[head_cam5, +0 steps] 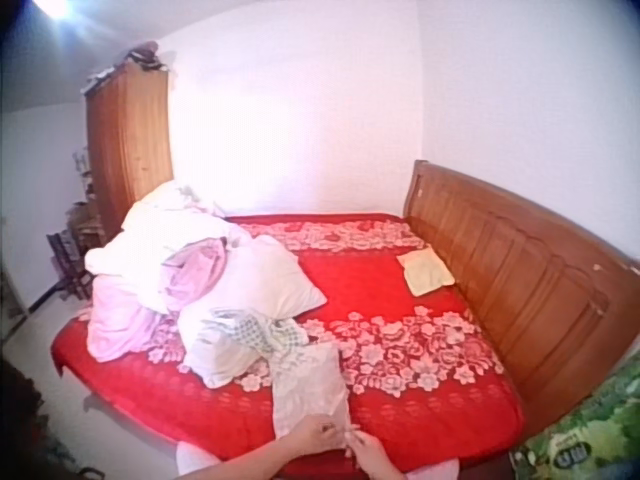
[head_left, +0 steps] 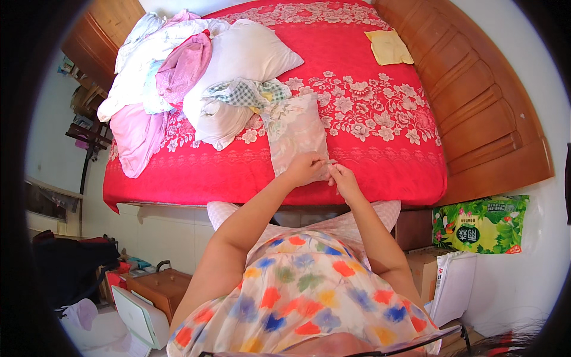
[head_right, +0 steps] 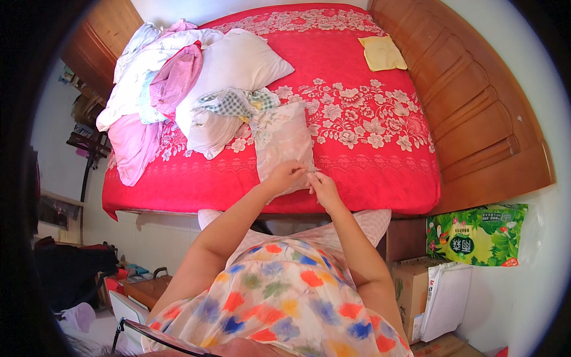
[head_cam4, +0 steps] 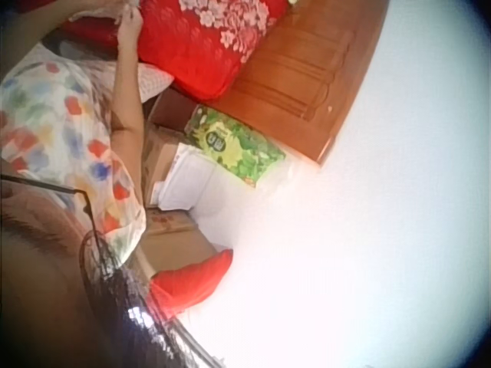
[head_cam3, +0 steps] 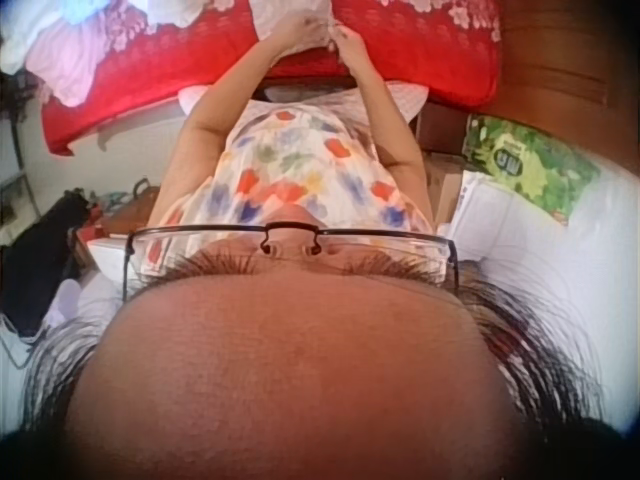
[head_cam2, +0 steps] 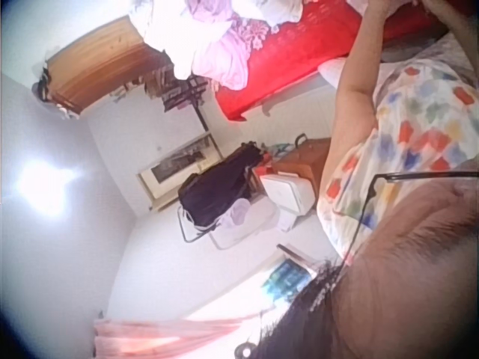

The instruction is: The person folds clothes on a bed by hand. They place a white cloth inside a yellow top and fold it, then place a checkered cloth inside a pink garment and fold it, setting them aside on the bed.

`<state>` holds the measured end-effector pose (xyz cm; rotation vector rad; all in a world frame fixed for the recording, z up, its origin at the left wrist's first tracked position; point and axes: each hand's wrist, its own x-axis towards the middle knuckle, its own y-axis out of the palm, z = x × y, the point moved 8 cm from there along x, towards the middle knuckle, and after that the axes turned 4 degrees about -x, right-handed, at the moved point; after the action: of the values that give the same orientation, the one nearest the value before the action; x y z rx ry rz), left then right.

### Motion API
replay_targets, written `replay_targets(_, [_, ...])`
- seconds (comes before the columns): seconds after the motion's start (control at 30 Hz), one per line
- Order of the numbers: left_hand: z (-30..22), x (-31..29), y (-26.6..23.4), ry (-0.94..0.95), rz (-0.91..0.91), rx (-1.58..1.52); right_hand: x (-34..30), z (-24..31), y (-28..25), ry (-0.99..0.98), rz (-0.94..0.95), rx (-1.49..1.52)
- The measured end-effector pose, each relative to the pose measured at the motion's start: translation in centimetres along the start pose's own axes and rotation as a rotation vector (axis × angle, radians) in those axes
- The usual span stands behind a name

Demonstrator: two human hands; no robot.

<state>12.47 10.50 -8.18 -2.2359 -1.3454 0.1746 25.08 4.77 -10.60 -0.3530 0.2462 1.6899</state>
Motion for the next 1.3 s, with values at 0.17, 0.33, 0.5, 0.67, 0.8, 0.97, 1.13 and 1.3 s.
replay_targets(0.17, [-1.0,-0.6,1.0,0.117,0.096,0.008,1.3,2.1,-0.6,-0.201,0.001,0.13])
replay_targets(0.33, [-0.7,-0.5,-0.5,-0.114,0.073,-0.027,2.0,3.8,-0.8,-0.343,-0.078,0.203])
replay_targets(0.5, [2.9,-0.8,-1.0,-0.337,-0.024,-0.182,1.6,2.9,0.2,-0.257,-0.089,0.128])
replay_targets(0.67, [2.5,-0.8,-1.0,-0.245,-0.033,-0.204,1.8,3.0,2.0,-0.411,-0.195,-0.273])
replay_targets(0.8, [1.8,-0.9,-1.5,-0.243,-0.031,-0.085,1.5,3.5,1.9,-0.516,-0.31,-0.455])
replay_targets(0.97, [2.2,-1.0,-2.6,-0.232,-0.153,0.011,1.9,2.8,2.3,-0.504,-0.242,-0.534])
replay_targets(1.13, [-0.9,-0.2,-2.1,0.083,-0.029,0.315,2.5,1.5,2.1,-0.687,-0.164,-0.496])
replay_targets(1.3, [-2.7,-1.5,-2.8,0.159,-0.079,0.344,2.0,-1.2,2.7,0.116,0.288,0.23])
